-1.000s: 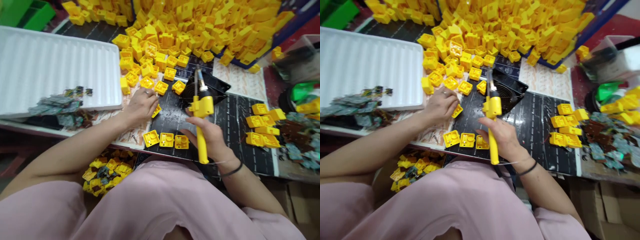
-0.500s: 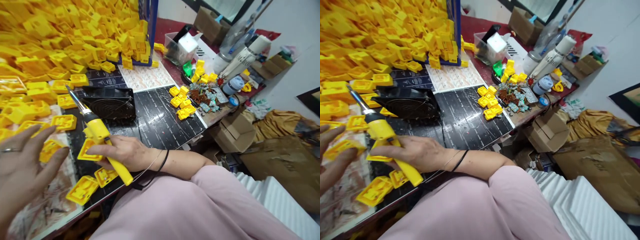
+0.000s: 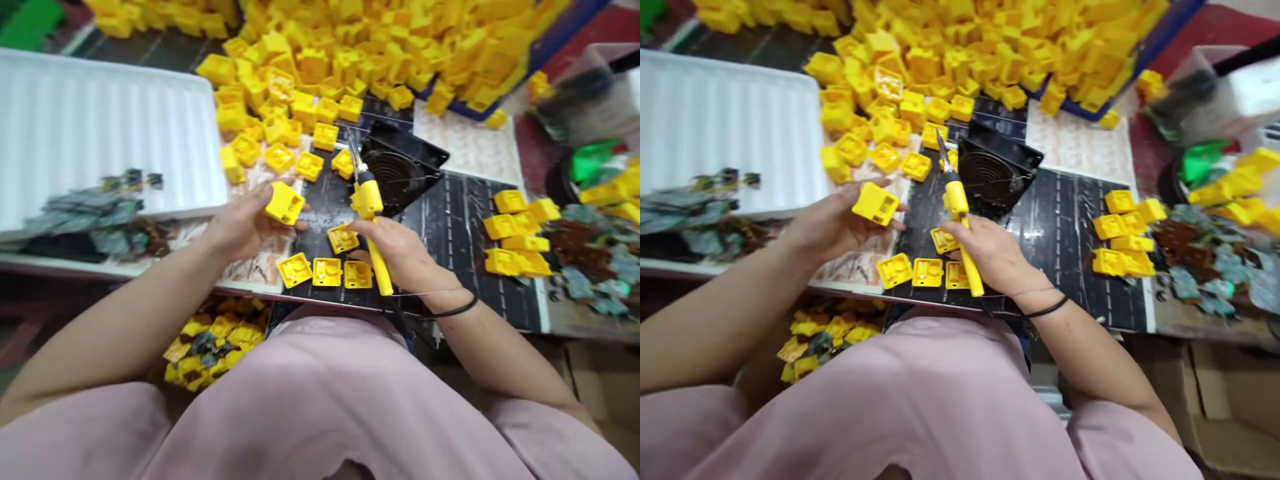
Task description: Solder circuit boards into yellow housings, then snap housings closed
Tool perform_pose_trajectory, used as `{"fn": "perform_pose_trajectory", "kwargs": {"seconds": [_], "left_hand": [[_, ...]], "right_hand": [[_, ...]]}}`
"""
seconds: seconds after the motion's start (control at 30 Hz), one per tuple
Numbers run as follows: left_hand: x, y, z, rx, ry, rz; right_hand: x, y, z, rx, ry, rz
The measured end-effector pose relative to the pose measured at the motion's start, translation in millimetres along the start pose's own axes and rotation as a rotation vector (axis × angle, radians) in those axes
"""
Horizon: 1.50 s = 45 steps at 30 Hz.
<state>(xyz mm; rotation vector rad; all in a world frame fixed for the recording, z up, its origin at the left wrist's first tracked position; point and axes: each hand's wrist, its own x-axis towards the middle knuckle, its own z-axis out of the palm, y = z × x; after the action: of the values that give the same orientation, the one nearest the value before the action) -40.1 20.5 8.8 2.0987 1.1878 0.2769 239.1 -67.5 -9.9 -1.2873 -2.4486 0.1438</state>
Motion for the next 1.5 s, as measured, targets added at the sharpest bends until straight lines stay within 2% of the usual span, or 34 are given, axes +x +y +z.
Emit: {"fn": "perform_pose_trajectory", "kwargs": {"seconds": [0.1,0.17,0.27,0.33,0.43,0.57,0.63,0.8,0.9,1.1,1.33,1.43,1.5], "left_hand": [[-1,9,0.8,-0.46,-0.205,-0.177],[-4,11,4.1,-0.646,-0.252,-0.231],[-9,10,7.2,-0.706,-0.241,-0.219],[-12,10,7.1,-0.757,-0.232,-0.205],[-17,18,6.3,-0.767,-0.216,-0.162],[-26,29,7.6,-0.762,-0.203,-0.084],[-32,30,9.9,-0.909,-0.205,-0.068],[-41,22,17.3,-1.524,-0.197,-0.149],[-42,22,18.3,-1.689,-0.214,-0.209],[-44,26,16.0,-1.728,-0.202,-0.316],[-47,22,22.5,-1.672,-0.247,-0.213],[-45,20,24.1,-1.502,-0.237,-0.138],[-40,15,23.0,-1.214,-0.149,-0.042]], "right_hand": [[9,8,6,0.055,-0.057,-0.089],[12,6,12,0.062,-0.028,-0.12],[15,-6,14,0.106,0.174,-0.057],[18,-19,10,0.271,0.296,0.047],[26,-37,3,0.55,0.351,0.173],[37,-45,3,0.62,0.405,0.305],[40,-44,5,0.67,0.394,0.357],[41,-44,6,0.993,0.391,0.45],[41,-47,6,1.056,0.423,0.476],[39,-49,9,1.024,0.423,0.457],[37,-50,12,0.94,0.42,0.403],[36,-50,7,0.881,0.364,0.283],[33,-46,1,0.814,0.326,0.188]]}}
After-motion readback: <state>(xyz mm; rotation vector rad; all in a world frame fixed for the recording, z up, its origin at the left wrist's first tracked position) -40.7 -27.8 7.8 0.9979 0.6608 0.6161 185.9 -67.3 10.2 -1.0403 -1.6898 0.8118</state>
